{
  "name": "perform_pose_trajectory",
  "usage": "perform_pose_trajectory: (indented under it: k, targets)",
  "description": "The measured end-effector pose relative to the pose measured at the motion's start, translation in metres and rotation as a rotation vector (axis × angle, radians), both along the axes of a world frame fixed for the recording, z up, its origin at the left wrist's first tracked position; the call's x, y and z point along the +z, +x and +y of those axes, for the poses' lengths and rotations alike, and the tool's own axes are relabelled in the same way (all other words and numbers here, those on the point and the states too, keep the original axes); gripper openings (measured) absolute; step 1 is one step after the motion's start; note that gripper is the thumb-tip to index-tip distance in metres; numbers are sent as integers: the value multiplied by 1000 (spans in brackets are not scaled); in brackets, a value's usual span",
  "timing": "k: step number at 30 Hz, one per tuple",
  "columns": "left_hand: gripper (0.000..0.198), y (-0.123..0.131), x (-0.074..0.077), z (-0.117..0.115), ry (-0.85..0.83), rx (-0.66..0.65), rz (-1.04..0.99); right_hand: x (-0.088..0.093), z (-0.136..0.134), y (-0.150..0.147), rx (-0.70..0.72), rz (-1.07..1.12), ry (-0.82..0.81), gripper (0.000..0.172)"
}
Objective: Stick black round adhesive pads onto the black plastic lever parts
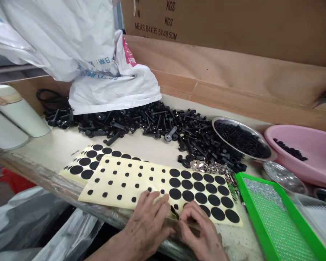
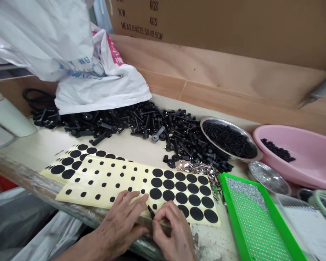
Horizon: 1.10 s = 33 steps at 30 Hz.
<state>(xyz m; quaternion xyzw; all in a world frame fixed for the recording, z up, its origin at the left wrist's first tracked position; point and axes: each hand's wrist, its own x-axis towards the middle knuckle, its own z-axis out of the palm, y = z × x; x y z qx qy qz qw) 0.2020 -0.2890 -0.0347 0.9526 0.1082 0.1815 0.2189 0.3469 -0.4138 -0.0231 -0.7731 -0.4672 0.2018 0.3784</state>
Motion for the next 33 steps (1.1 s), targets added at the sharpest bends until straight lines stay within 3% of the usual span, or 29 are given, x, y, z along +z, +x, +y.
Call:
perform_pose_trajectory:
  k: [4, 7, 9, 12, 15, 20, 23, 27, 30, 33]
  targets:
    - [14, 6, 20, 13, -459, 86, 4, 14, 4, 5, 20, 198, 26, 15]
    - [12, 13, 32, 25, -766, 155, -8, 20, 14, 6, -111, 385, 93, 20]
    - [13, 17, 40, 32, -878, 197, -35, 22, 24, 6, -234, 522, 146, 23]
    - [14, 23, 51, 40, -944, 245, -67, 24, 41, 4, -347, 604, 192, 30]
    - [16, 26, 59, 46, -1021, 293, -74, 25, 55, 1, -365, 587, 226, 38]
    - [21, 26, 59, 53, -1110, 380, -133, 25, 68, 5, -400, 584, 330, 50]
    - [22, 28, 58, 57, -1135, 387, -150, 26, 71, 13, -392, 593, 304, 39]
    - [22, 33, 59, 60, -1145, 343, -160, 22, 77, 21, -230, 564, 257, 31]
    - [22, 35, 57, 65, -1117, 280, -140, 16, 82, 21, -245, 523, 310, 30]
    - [30, 44, 54, 81, -973, 242, -109, 13, 86, 18, -276, 324, 443, 26]
